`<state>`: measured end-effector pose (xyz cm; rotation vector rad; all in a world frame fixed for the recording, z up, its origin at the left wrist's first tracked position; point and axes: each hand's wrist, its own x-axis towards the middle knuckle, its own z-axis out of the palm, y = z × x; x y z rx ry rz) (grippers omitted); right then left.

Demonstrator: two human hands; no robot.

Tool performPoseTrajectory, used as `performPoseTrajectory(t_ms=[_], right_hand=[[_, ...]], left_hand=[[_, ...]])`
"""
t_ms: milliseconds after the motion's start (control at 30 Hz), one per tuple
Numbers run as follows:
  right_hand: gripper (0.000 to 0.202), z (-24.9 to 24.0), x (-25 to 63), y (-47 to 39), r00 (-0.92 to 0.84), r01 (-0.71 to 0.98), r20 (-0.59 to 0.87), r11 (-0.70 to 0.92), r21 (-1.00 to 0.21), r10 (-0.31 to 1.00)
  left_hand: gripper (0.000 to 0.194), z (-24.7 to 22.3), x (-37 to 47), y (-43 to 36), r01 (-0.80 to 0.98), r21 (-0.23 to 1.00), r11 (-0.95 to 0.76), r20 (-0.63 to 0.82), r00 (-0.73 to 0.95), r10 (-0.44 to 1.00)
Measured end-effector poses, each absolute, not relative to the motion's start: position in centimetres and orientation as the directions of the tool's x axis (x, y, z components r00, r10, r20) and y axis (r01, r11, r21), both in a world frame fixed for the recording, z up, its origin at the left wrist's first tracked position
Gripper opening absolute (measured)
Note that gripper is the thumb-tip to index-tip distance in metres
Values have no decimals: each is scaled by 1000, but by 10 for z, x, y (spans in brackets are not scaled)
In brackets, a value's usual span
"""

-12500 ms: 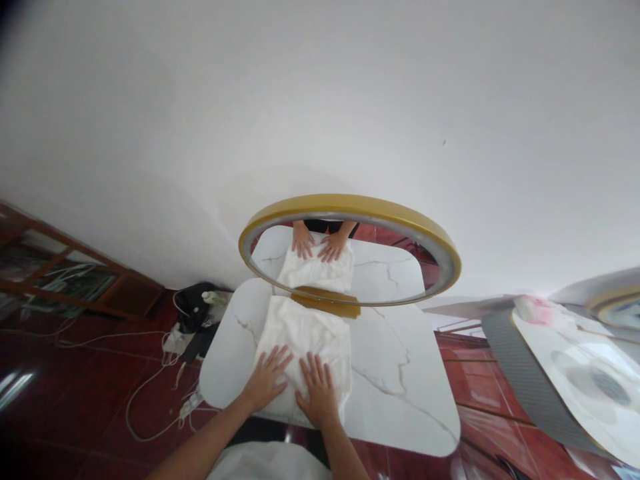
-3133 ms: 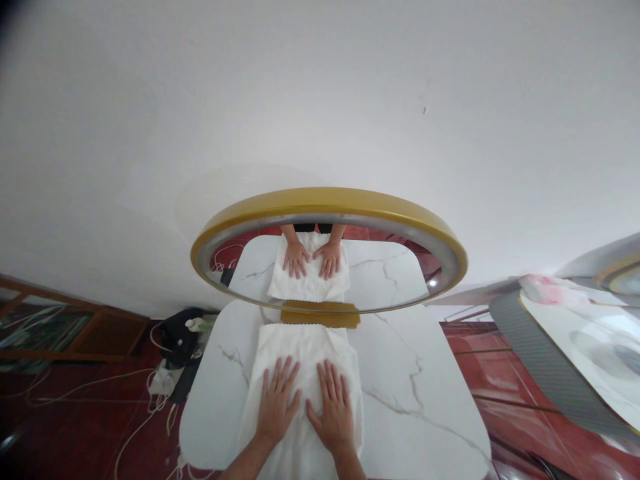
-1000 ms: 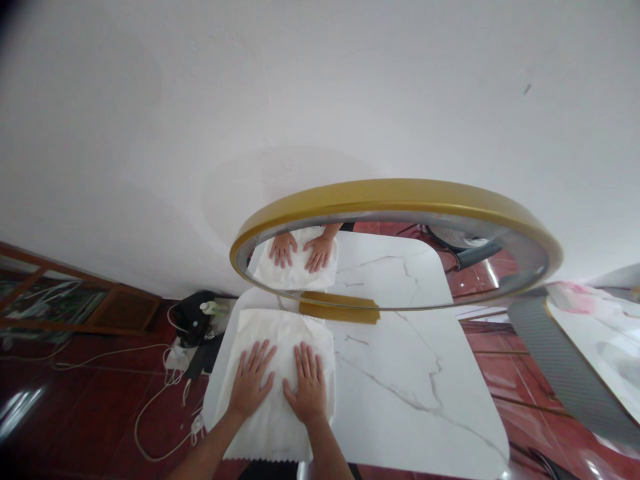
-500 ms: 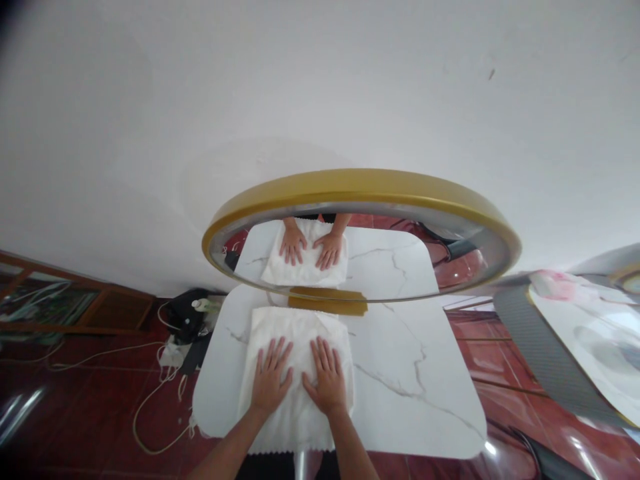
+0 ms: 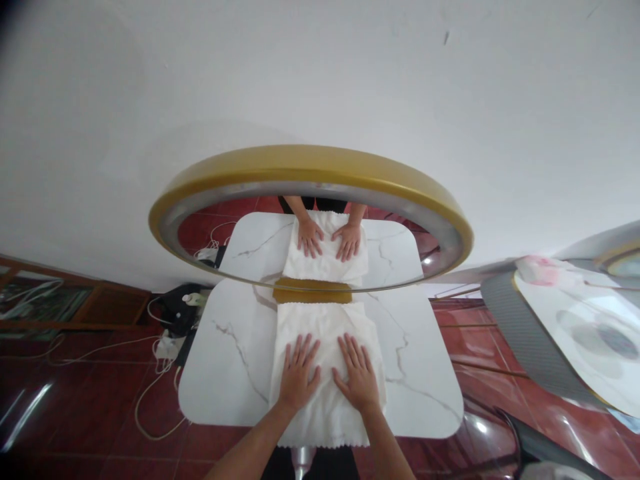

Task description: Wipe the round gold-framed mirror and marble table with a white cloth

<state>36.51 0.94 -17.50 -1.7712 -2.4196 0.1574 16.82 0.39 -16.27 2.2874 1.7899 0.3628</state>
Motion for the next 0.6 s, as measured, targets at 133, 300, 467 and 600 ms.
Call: performPoseTrajectory(t_ms=[133,300,467,600], right_hand=[[71,-176,396,-1,-279,946,28,280,-161,960],[72,-178,416,-12,-254,953,38,257,-160,966],[72,-176,405,-15,-206,964,44,210,-162,978],[72,-174,380,-17,-173,970,44,178,-166,984]], left_hand=[[65,-161,193,0,900,339,-274,47,275,960],[66,-160,209,-4,882,350,-316,45,321,946],[63,-160,198,-3,870,320,-374,63,375,925],[61,-160,175,-1,867,290,-405,76,401,913]])
